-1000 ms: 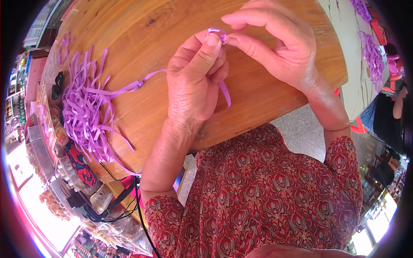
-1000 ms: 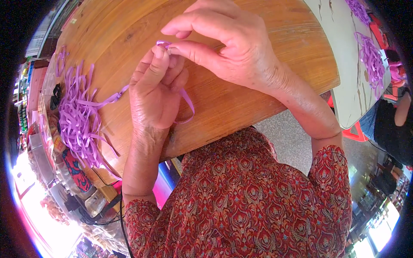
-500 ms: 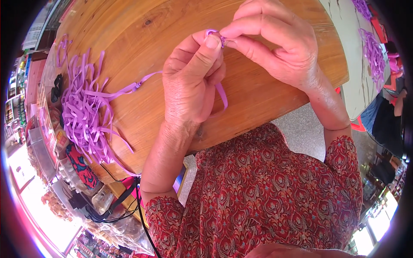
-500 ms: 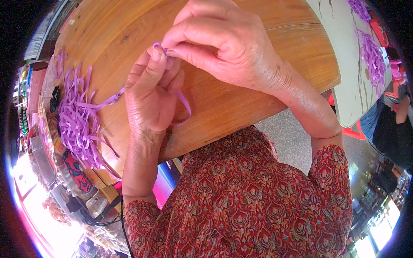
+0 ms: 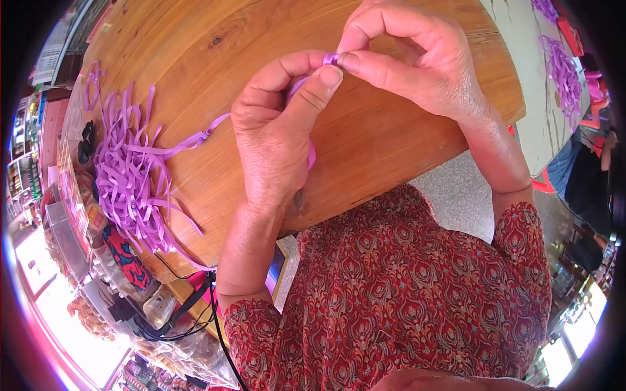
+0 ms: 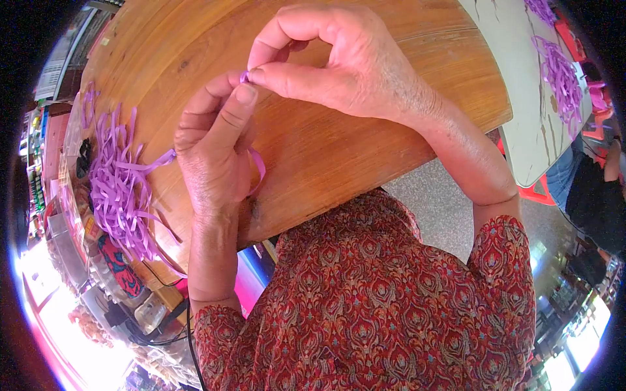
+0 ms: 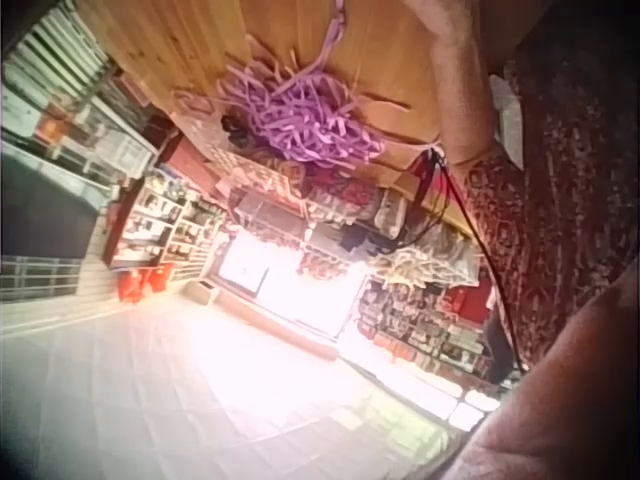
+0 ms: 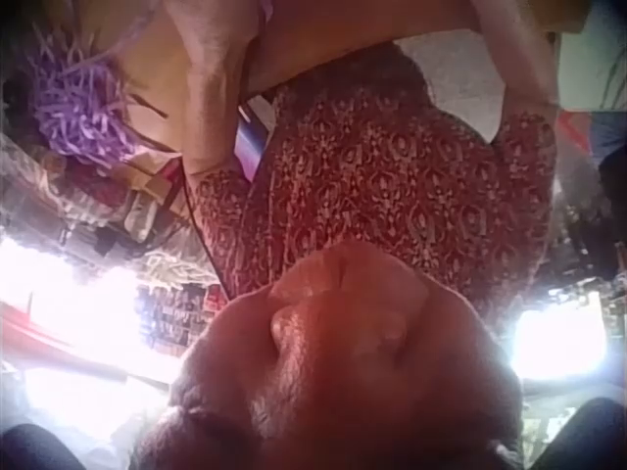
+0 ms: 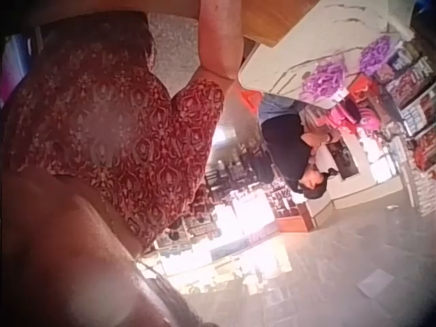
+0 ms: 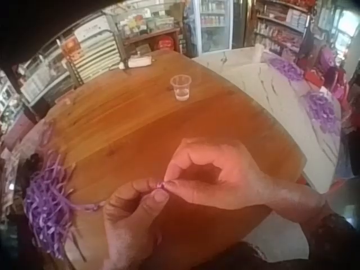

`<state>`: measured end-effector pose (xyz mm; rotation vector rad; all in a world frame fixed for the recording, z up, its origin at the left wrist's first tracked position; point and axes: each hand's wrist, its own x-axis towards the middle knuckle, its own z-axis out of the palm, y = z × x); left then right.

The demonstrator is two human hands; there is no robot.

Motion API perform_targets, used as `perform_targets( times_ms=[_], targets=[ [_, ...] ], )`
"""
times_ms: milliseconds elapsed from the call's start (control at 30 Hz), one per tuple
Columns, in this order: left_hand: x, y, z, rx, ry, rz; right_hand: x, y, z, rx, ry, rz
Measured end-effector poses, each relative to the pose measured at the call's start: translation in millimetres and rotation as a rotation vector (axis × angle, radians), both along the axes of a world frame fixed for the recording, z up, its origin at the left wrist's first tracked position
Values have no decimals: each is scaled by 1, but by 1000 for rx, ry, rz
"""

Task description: Tying small knots in strips of purple ribbon on a wooden table.

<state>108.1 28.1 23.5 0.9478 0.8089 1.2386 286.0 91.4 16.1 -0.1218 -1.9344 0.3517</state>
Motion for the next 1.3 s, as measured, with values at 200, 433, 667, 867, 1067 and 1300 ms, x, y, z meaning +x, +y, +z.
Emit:
perform_targets(
  times_ms=[200,433,667,867,1067,1300],
  targets=[
    [2,-2,4,7,7,61,3,-2,1,-95,0,67],
    [-5,0,-1,-38,-153,-1,4,-7,9,-264,47,176],
    [-2,-2,0,-7,-98,62,9,-4,8,-168,-14,100],
    [-4,-1,-3,-5,-81,78,5,-9,23,172,-67,-125],
    [0,-3,-4,-17,15,98,8,-29,40,-387,-242,-245],
    [-2,-2,-7,127,92,100,11,3,10,627,-295,-439]
  ],
)
